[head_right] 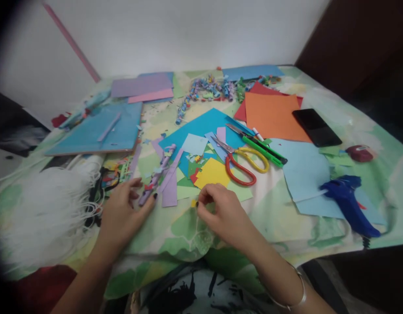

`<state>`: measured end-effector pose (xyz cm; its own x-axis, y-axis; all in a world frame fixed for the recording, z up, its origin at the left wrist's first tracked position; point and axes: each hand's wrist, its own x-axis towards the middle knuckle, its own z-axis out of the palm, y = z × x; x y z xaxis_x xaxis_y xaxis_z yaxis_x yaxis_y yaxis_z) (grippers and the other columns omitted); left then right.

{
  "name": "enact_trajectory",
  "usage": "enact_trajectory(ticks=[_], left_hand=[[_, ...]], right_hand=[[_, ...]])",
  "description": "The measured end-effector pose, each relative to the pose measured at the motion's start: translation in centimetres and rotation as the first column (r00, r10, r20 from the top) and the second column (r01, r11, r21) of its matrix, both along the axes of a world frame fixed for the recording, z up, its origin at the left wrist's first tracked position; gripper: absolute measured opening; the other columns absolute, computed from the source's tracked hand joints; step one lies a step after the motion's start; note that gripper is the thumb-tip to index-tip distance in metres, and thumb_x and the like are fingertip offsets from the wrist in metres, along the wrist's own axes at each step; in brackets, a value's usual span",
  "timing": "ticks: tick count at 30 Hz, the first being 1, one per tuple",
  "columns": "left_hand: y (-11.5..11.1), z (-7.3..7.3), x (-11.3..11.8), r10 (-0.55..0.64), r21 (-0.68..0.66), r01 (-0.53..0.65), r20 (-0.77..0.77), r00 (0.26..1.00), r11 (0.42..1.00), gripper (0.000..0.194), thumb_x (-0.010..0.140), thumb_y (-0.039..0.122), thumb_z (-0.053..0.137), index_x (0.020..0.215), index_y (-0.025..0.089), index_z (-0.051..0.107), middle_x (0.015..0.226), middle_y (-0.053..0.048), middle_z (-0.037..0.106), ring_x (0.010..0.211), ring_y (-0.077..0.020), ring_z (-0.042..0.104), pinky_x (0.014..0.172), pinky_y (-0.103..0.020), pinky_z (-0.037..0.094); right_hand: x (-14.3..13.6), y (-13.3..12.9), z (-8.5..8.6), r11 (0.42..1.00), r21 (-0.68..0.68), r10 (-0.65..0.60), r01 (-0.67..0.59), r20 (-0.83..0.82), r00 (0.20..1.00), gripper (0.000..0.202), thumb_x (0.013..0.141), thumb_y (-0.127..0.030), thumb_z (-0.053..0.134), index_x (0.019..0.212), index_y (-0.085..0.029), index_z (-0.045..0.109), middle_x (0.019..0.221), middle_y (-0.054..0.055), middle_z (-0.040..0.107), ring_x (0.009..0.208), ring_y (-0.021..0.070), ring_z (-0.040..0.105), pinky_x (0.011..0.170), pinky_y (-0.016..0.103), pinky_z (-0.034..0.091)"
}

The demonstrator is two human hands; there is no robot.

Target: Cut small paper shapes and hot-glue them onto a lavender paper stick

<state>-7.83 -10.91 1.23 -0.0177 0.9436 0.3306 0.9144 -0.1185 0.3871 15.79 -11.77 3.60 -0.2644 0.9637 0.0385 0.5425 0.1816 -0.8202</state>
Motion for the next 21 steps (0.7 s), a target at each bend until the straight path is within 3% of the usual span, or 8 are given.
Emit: enact_trajectory(ticks=[3,6,9,12,16,21], left_hand=[[1.1,0.7,-0.3,0.014,-0.207,-0.003,0.049,0.999,0.978,0.039,0.071,0.026,0.06,0.108,0.014,0.055,0.087,-0.006,0.065,0.065,-0.0173,0.058,0.065,-0.032,0.047],[1.7,1.8,-0.1,0.006,-0.332,0.016,0.066,0.998,0.943,0.032,0.068,0.02,0.058,0.099,0.013,0.06,0.076,-0.003,0.065,0.061,-0.0162,0.058,0.062,-0.03,0.045],[2.0,2.6,-0.1,-0.008,-0.389,0.055,0.122,0.993,0.919,0.03,0.065,0.016,0.058,0.094,0.013,0.064,0.069,-0.002,0.064,0.061,-0.0163,0.059,0.061,-0.029,0.044],[1.8,2.8,-0.3,0.036,-0.412,0.085,0.277,0.96,0.907,0.026,0.065,0.017,0.06,0.09,0.014,0.065,0.063,0.0,0.062,0.057,-0.0155,0.059,0.059,-0.028,0.046],[1.0,2.8,0.8,0.116,-0.41,0.16,0.57,0.813,0.898,0.022,0.066,0.023,0.065,0.086,0.013,0.064,0.065,0.001,0.06,0.054,-0.014,0.06,0.055,-0.027,0.049],[0.4,1.9,5.9,0.155,-0.398,0.369,0.827,0.541,0.84,0.023,0.064,0.024,0.071,0.082,0.014,0.059,0.071,0.0,0.059,0.056,-0.0107,0.057,0.051,-0.024,0.05]], right_hand=[[0.1,0.1,0.0,0.999,0.036,-0.029,0.033,-0.097,0.995,0.008,0.076,-0.012,0.049,0.073,-0.018,0.051,0.071,0.0,0.057,0.068,0.0126,0.053,0.062,0.026,0.042],[0.3,0.0,-0.3,0.998,0.037,-0.044,0.051,-0.161,0.986,0.006,0.074,-0.013,0.051,0.073,-0.018,0.052,0.072,0.0,0.058,0.069,0.0134,0.055,0.063,0.027,0.044],[0.8,-0.2,-0.8,0.998,0.018,-0.057,0.062,-0.212,0.976,0.006,0.074,-0.013,0.051,0.074,-0.018,0.054,0.074,0.001,0.06,0.071,0.0145,0.058,0.066,0.028,0.046],[1.2,-0.3,-1.2,0.996,0.012,-0.08,0.086,-0.261,0.962,0.005,0.075,-0.014,0.053,0.074,-0.018,0.055,0.073,0.001,0.06,0.07,0.0145,0.059,0.064,0.027,0.047],[1.4,-0.5,-1.1,0.995,0.009,-0.089,0.098,-0.341,0.936,0.004,0.075,-0.015,0.055,0.073,-0.018,0.057,0.071,0.001,0.06,0.067,0.0139,0.059,0.063,0.027,0.048],[1.4,-0.9,-0.9,0.993,0.02,-0.102,0.12,-0.399,0.911,0.005,0.073,-0.014,0.056,0.074,-0.018,0.056,0.071,0.001,0.059,0.067,0.0136,0.058,0.062,0.026,0.048]])
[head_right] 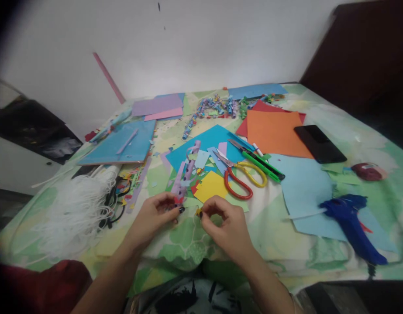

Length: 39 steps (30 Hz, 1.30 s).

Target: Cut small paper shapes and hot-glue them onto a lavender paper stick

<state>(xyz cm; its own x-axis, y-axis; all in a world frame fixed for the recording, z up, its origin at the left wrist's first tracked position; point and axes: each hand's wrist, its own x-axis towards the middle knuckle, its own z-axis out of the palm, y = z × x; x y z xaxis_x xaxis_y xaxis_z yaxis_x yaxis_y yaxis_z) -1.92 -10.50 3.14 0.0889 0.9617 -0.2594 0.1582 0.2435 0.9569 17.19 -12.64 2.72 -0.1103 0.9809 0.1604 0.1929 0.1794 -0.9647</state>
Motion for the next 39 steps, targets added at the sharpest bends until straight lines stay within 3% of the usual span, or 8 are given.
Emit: enact_trajectory(ticks=[3,6,13,17,23,32,36,39], left_hand=[[0.1,-0.8,3.2,-0.015,-0.074,0.033,0.241,0.971,0.997,0.034,0.062,0.027,0.075,0.087,0.014,0.057,0.078,-0.002,0.063,0.065,-0.0134,0.06,0.048,-0.022,0.05],[0.4,-1.2,4.7,-0.004,-0.124,0.047,0.328,0.945,0.991,0.044,0.056,0.026,0.08,0.091,0.013,0.057,0.078,-0.003,0.064,0.066,-0.0139,0.061,0.049,-0.022,0.051],[0.7,-1.9,4.2,-0.064,-0.096,0.105,0.357,0.932,0.99,0.03,0.057,0.015,0.077,0.084,0.014,0.066,0.068,-0.001,0.066,0.048,-0.0066,0.052,0.038,-0.014,0.036],[0.4,-2.2,3.7,-0.064,-0.123,0.126,0.416,0.907,0.984,0.031,0.061,0.027,0.078,0.088,0.014,0.071,0.061,-0.001,0.063,0.046,-0.0066,0.05,0.039,-0.016,0.035],[0.3,-2.0,3.5,-0.063,-0.145,0.134,0.417,0.907,0.98,0.034,0.059,0.038,0.081,0.081,0.014,0.075,0.059,-0.003,0.062,0.048,-0.0081,0.049,0.044,-0.019,0.036],[0.1,-2.6,3.4,-0.096,-0.088,0.135,0.35,0.932,0.987,0.011,0.063,0.023,0.077,0.06,0.015,0.069,0.056,0.0,0.062,0.048,-0.0075,0.051,0.047,-0.019,0.041],[0.1,-2.2,3.6,-0.082,-0.109,0.117,0.278,0.957,0.987,0.012,0.065,0.023,0.073,0.066,0.014,0.066,0.056,-0.001,0.064,0.046,-0.0094,0.055,0.045,-0.019,0.043],[-0.1,-1.8,3.8,-0.067,-0.149,0.085,0.121,0.99,0.985,0.02,0.066,0.028,0.072,0.076,0.015,0.061,0.051,0.0,0.063,0.044,-0.0139,0.059,0.044,-0.022,0.047]], right_hand=[[0.5,-0.3,-0.3,0.998,-0.016,-0.057,0.057,-0.011,0.998,0.004,0.073,-0.014,0.055,0.073,-0.019,0.055,0.07,0.0,0.058,0.067,0.0132,0.057,0.062,0.026,0.048],[1.3,-0.5,-0.8,0.993,-0.04,-0.114,0.114,-0.001,0.993,0.003,0.073,-0.015,0.055,0.072,-0.019,0.054,0.069,0.0,0.057,0.066,0.013,0.056,0.061,0.026,0.047],[1.9,-0.6,-0.4,0.997,-0.043,-0.062,0.065,0.053,0.997,0.007,0.073,-0.012,0.053,0.074,-0.018,0.054,0.07,0.0,0.056,0.068,0.0129,0.054,0.063,0.026,0.046],[1.4,-0.6,0.2,0.998,-0.044,0.059,-0.055,0.092,0.994,0.008,0.075,-0.011,0.05,0.075,-0.019,0.053,0.071,-0.001,0.055,0.068,0.0123,0.053,0.063,0.025,0.044],[1.1,-0.5,0.9,0.992,-0.008,0.126,-0.126,0.133,0.983,0.009,0.077,-0.01,0.05,0.073,-0.018,0.05,0.067,-0.002,0.052,0.063,0.0105,0.05,0.06,0.023,0.042],[1.0,-0.2,1.2,0.99,-0.022,0.137,-0.136,0.228,0.964,0.01,0.075,-0.008,0.049,0.072,-0.018,0.051,0.066,-0.002,0.054,0.061,0.0099,0.049,0.058,0.022,0.041],[1.2,-0.2,0.8,0.995,-0.034,0.099,-0.093,0.255,0.962,0.009,0.076,-0.01,0.049,0.072,-0.018,0.051,0.065,-0.002,0.053,0.06,0.0101,0.05,0.057,0.022,0.04],[1.5,-0.3,0.4,0.999,-0.038,0.039,-0.029,0.296,0.954,0.008,0.076,-0.011,0.05,0.072,-0.018,0.05,0.064,-0.003,0.053,0.059,0.0102,0.05,0.055,0.022,0.039]])
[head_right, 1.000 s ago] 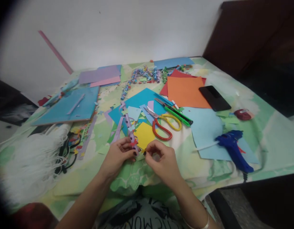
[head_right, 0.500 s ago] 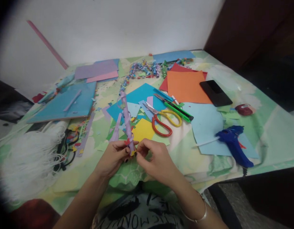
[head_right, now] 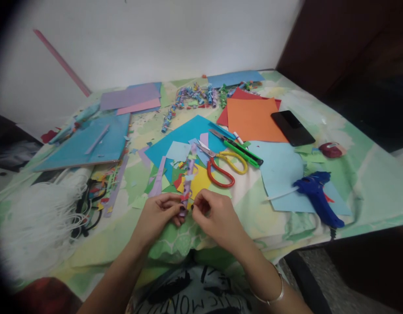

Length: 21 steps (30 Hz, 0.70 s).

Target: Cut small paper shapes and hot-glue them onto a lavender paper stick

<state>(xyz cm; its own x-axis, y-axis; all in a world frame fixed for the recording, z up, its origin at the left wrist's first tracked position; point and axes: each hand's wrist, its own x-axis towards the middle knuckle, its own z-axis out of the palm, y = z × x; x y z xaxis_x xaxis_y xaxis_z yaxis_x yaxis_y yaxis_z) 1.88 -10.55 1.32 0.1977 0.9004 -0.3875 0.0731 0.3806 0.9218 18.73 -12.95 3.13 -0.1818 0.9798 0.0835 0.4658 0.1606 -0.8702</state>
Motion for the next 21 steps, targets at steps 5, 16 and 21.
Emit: enact_trajectory(ticks=[5,16,21], left_hand=[[-0.6,0.5,-0.2,0.031,0.198,0.05,-0.39,0.92,0.979,0.027,0.071,0.038,0.069,0.073,0.019,0.05,0.045,0.005,0.056,0.035,-0.0114,0.052,0.036,-0.019,0.037],[-2.1,3.2,-0.5,-0.141,0.236,0.158,-0.089,0.986,0.959,0.012,0.076,0.025,0.064,0.084,0.016,0.065,0.049,0.005,0.051,0.041,-0.0072,0.048,0.036,-0.015,0.034],[-1.9,2.4,-0.6,-0.2,0.053,0.196,0.075,0.977,0.979,0.013,0.077,0.029,0.064,0.081,0.016,0.064,0.043,0.005,0.05,0.035,-0.004,0.039,0.033,-0.012,0.028]], right_hand=[[0.3,-0.3,-0.5,0.998,-0.036,-0.061,0.06,-0.014,0.998,0.006,0.076,-0.013,0.05,0.072,-0.018,0.051,0.063,-0.003,0.053,0.058,0.0099,0.05,0.054,0.022,0.039],[-0.1,-1.6,0.3,0.993,-0.11,-0.066,0.046,-0.186,0.98,0.007,0.076,-0.013,0.051,0.071,-0.019,0.051,0.067,-0.002,0.053,0.063,0.0114,0.05,0.057,0.024,0.04],[-0.2,-1.8,0.6,0.994,-0.111,-0.032,0.005,-0.243,0.97,0.01,0.076,-0.01,0.051,0.072,-0.019,0.051,0.069,-0.003,0.052,0.065,0.0109,0.049,0.058,0.024,0.039]])
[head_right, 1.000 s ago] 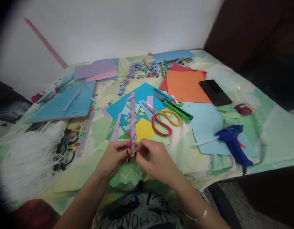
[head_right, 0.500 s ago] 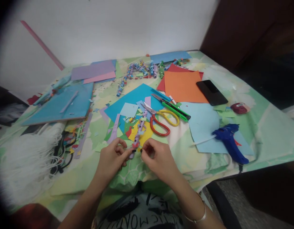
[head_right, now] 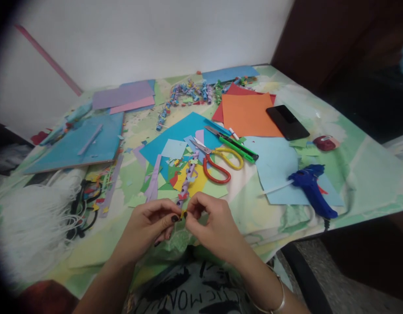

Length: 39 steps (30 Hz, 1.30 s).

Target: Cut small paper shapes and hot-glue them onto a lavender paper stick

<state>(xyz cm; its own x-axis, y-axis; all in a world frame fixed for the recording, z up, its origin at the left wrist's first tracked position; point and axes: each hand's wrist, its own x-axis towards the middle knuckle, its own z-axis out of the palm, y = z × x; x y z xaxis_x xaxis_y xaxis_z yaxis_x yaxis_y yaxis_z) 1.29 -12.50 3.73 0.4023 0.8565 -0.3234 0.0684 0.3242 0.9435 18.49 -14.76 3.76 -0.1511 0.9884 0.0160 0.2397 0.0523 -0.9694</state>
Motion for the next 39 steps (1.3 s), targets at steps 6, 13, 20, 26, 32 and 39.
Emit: enact_trajectory(ticks=[6,13,20,26,32,39], left_hand=[[-0.4,-0.2,0.0,0.002,-0.038,0.001,0.08,0.997,0.999,0.017,0.074,0.03,0.069,0.08,0.016,0.064,0.046,0.004,0.054,0.034,-0.0041,0.042,0.031,-0.012,0.031],[-0.3,-0.2,0.2,0.019,-0.046,-0.012,0.163,0.986,0.999,0.009,0.074,0.023,0.07,0.077,0.014,0.068,0.046,0.002,0.059,0.031,-0.0047,0.046,0.03,-0.012,0.037],[-0.4,-0.9,0.2,0.065,-0.021,-0.062,0.235,0.97,0.998,0.004,0.072,0.018,0.071,0.07,0.015,0.071,0.053,0.0,0.06,0.037,-0.0071,0.053,0.03,-0.013,0.039],[-0.5,-1.4,0.2,0.083,-0.053,-0.071,0.281,0.956,0.996,0.004,0.069,0.017,0.073,0.07,0.015,0.07,0.055,0.0,0.061,0.038,-0.0081,0.055,0.032,-0.015,0.042],[-0.6,-1.8,0.3,0.069,-0.071,-0.045,0.372,0.926,0.996,0.009,0.071,0.022,0.073,0.071,0.015,0.067,0.057,0.001,0.059,0.037,-0.0076,0.053,0.029,-0.014,0.038],[-1.2,-1.5,0.2,0.027,-0.022,-0.021,0.327,0.945,1.0,0.011,0.081,0.026,0.064,0.08,0.015,0.064,0.051,0.002,0.056,0.038,-0.0071,0.052,0.031,-0.012,0.037]], right_hand=[[0.0,-0.1,0.2,0.999,-0.01,0.035,-0.035,-0.051,0.998,0.011,0.075,-0.008,0.051,0.071,-0.019,0.05,0.067,-0.004,0.051,0.063,0.0098,0.048,0.056,0.023,0.038],[0.0,-0.1,0.3,0.999,-0.025,0.045,-0.047,-0.071,0.996,0.011,0.074,-0.008,0.051,0.071,-0.019,0.051,0.066,-0.004,0.05,0.063,0.0097,0.046,0.055,0.023,0.037],[0.0,-0.2,0.5,0.997,-0.034,0.066,-0.073,-0.155,0.986,0.012,0.073,-0.006,0.049,0.072,-0.018,0.052,0.067,-0.003,0.049,0.063,0.0098,0.046,0.056,0.022,0.038],[-0.2,-0.2,0.6,0.995,-0.041,0.076,-0.087,-0.21,0.975,0.014,0.072,-0.004,0.049,0.072,-0.018,0.051,0.067,-0.004,0.049,0.062,0.0086,0.045,0.056,0.021,0.038],[-0.3,-0.3,0.4,0.994,-0.03,0.094,-0.104,-0.241,0.966,0.013,0.073,-0.005,0.05,0.074,-0.018,0.051,0.069,-0.003,0.049,0.064,0.0089,0.046,0.057,0.022,0.039],[-0.5,-0.6,0.4,0.997,-0.008,0.079,-0.082,-0.195,0.978,0.013,0.074,-0.006,0.05,0.073,-0.019,0.05,0.069,-0.003,0.049,0.065,0.0099,0.047,0.058,0.023,0.04]])
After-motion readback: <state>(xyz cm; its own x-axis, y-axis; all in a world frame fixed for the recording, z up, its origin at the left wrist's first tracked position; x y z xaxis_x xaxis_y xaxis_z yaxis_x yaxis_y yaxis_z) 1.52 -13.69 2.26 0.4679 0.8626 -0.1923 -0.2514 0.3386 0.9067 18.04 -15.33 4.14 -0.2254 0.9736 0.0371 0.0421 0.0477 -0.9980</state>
